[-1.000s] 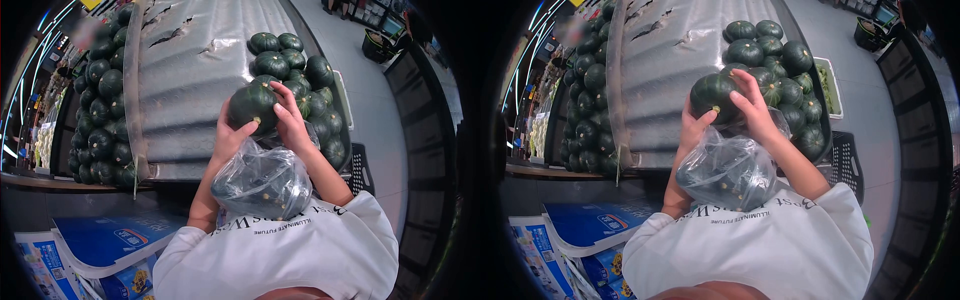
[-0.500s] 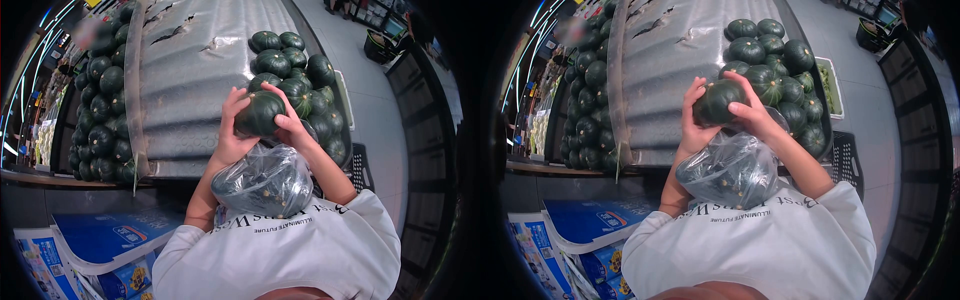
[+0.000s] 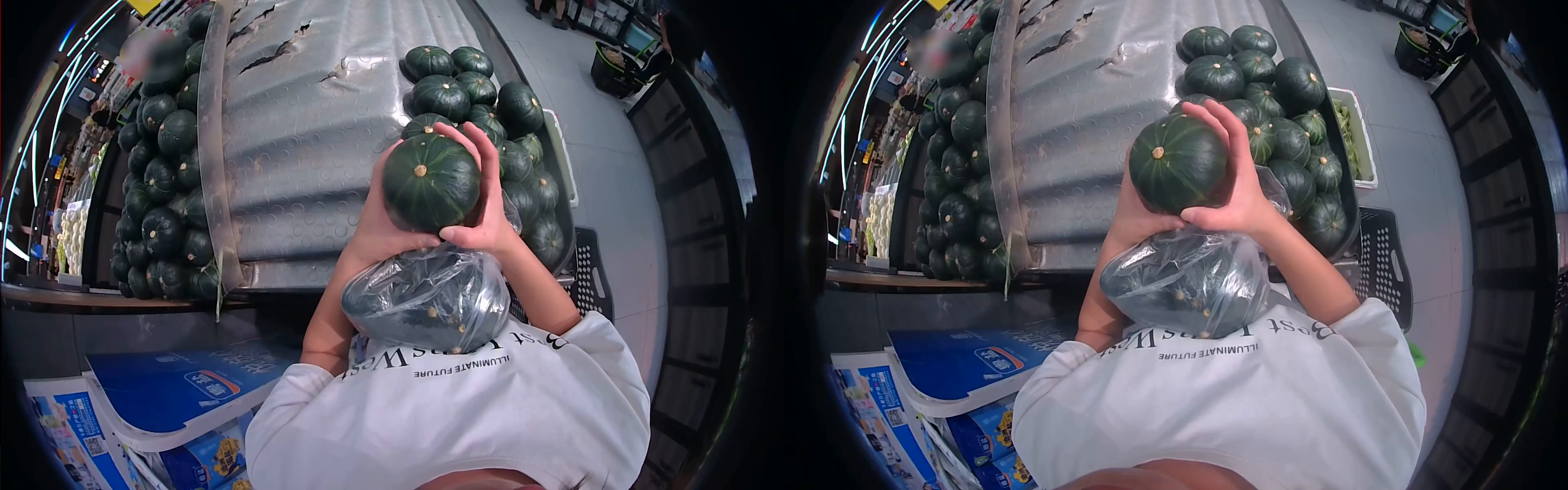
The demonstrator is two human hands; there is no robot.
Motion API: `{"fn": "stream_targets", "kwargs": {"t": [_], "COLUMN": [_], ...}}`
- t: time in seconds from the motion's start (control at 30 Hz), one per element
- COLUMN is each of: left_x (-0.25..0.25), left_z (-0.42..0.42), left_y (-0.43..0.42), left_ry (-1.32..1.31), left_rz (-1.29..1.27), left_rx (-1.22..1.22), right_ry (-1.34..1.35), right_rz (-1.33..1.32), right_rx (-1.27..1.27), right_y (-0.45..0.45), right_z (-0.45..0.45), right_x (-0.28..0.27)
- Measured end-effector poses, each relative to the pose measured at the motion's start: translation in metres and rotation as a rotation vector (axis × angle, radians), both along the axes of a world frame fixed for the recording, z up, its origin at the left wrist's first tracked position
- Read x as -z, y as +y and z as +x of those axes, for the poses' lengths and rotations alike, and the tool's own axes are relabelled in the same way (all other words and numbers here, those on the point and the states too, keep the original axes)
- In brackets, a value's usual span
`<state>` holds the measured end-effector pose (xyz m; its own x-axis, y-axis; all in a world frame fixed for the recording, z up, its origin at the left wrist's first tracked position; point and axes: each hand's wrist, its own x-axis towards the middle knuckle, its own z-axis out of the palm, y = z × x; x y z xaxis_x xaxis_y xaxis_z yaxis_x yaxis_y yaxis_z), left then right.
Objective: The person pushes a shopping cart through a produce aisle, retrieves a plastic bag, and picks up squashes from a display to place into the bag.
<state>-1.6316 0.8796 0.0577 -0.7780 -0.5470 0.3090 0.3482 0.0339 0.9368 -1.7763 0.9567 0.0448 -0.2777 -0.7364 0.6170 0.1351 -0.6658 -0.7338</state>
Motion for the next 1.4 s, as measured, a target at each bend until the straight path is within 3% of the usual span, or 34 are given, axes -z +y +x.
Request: {"fn": "stream_targets", "kwargs": {"t": [0.13, 0.33, 0.43, 0.73, 0.83, 1.23, 1.4], "left_x": [-0.001, 0.000, -0.005, 0.008, 0.003, 0.012, 0.009], "left_z": [0.001, 0.003, 0.001, 0.006, 0.007, 0.011, 0.009], "left_y": [0.001, 0.004, 0.013, 0.007, 0.012, 0.007, 0.009], "left_ry": [-0.015, -0.004, 0.065, 0.073, 0.039, 0.092, 0.076], "left_rz": [0.037, -0.116, -0.038, -0.323, -0.292, -0.533, -0.518], "left_rx": [-0.005, -0.161, -0.198, -0.317, -0.386, -0.415, -0.400], "right_ry": [0.020, -0.030, 0.002, -0.038, -0.084, -0.118, -0.138], "right_rz": [-0.044, -0.030, -0.028, 0.070, 0.133, 0.269, 0.266], "right_rx": [0.031, -0.038, -0.060, -0.159, -0.199, -0.244, -0.203], "right_y": [0.002, 0.002, 0.002, 0.003, 0.004, 0.006, 0.004], "right_z": [0.001, 0.004, 0.003, 0.006, 0.006, 0.002, 0.003], "right_x": [0.000, -0.001, -0.001, -0.005, -0.006, 0.000, -0.001]}}
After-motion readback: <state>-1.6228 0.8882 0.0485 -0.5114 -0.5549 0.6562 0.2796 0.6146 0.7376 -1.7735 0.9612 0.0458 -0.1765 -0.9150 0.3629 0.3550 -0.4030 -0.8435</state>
